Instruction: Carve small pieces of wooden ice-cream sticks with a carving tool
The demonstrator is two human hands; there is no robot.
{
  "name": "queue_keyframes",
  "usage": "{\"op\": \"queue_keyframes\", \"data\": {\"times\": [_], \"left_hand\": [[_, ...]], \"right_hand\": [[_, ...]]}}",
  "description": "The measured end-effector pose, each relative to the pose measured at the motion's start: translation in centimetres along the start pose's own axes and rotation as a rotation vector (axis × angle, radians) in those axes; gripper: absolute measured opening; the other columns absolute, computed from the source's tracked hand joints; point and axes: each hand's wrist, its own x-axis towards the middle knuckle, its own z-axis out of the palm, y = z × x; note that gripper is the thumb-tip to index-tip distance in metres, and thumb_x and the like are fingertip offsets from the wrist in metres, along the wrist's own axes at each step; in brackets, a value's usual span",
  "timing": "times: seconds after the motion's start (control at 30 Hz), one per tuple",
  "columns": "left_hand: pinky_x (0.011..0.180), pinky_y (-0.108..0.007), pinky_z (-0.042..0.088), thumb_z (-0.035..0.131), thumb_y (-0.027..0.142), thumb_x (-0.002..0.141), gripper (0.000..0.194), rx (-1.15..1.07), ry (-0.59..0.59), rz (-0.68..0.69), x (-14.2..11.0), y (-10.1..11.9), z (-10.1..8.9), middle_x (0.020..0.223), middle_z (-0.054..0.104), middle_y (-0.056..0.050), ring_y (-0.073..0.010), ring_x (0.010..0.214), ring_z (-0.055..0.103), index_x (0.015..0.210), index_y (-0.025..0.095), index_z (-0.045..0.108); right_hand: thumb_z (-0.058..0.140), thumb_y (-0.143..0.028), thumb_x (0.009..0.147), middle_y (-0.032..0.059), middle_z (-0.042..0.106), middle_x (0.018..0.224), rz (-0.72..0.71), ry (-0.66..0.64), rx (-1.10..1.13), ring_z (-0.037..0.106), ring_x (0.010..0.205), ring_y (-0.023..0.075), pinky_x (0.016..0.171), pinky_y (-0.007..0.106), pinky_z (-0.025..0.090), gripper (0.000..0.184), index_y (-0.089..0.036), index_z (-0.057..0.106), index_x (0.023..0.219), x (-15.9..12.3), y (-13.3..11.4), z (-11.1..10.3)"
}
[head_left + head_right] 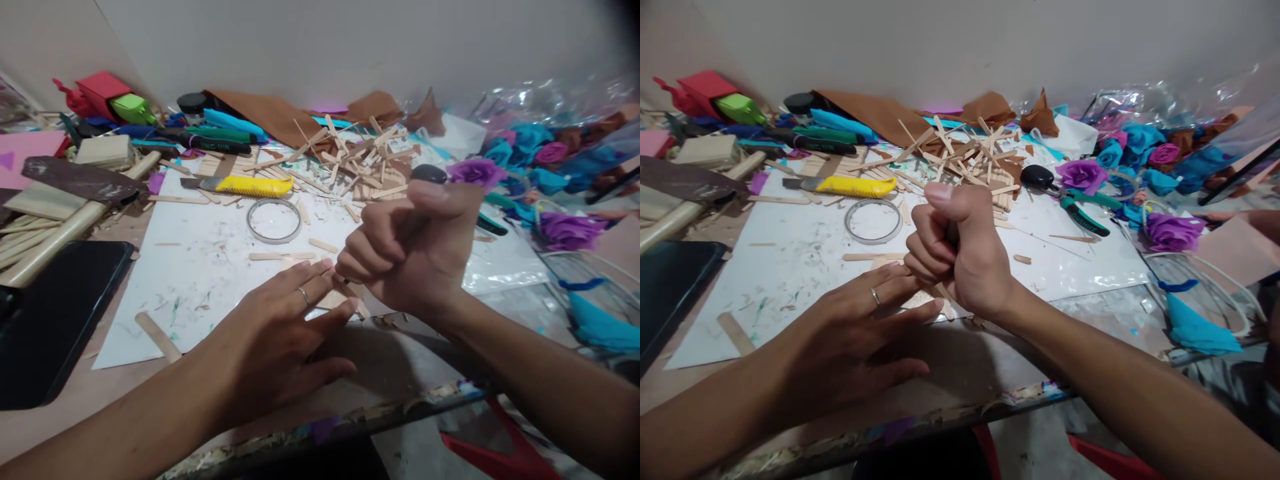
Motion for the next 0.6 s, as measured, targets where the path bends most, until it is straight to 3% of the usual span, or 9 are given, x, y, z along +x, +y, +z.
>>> {"op": "queue_keyframes", "data": {"times": [0.13,0.3,0.47,0.6], "left_hand": [[0.114,-0.057,0.052,0.066,0.053,0.099,0.049,-0.016,-0.021,-0.008,0.0,0.0,-0.1,0.145,0.06,-0.016,-0.0378,0.142,0.053,0.137,0.022,0.066],[0.115,-0.061,0.051,0.063,0.054,0.101,0.052,-0.012,-0.011,-0.017,-0.2,0.0,0.3,0.151,0.057,-0.017,-0.0382,0.142,0.053,0.142,0.022,0.061],[0.119,-0.059,0.048,0.066,0.053,0.099,0.055,-0.025,0.01,-0.023,-0.4,0.0,0.4,0.157,0.053,-0.016,-0.038,0.147,0.05,0.144,0.023,0.061],[0.117,-0.062,0.049,0.065,0.055,0.098,0.054,-0.036,-0.013,-0.035,-0.3,-0.1,0.4,0.153,0.056,-0.015,-0.039,0.145,0.051,0.143,0.025,0.062]], "right_hand": [[0.057,-0.053,0.098,-0.0069,0.02,0.041,0.058,0.08,-0.032,0.019,0.038,0.0075,0.042,0.027,0.022,0.065,-0.021,0.029,0.048,-0.4,-0.2,0.6],[0.065,-0.052,0.089,-0.0063,0.022,0.041,0.069,0.026,-0.05,0.022,0.038,0.0083,0.041,0.028,0.024,0.063,-0.022,0.03,0.047,-0.7,-0.3,0.5],[0.064,-0.046,0.09,-0.0072,0.022,0.041,0.012,0.007,-0.057,0.021,0.037,0.0074,0.04,0.027,0.025,0.06,-0.022,0.03,0.047,-0.6,0.3,0.5],[0.06,-0.051,0.094,-0.0075,0.021,0.039,-0.041,0.001,-0.038,0.02,0.034,0.0068,0.036,0.025,0.023,0.063,-0.022,0.03,0.048,-0.2,0.7,0.4]]}}
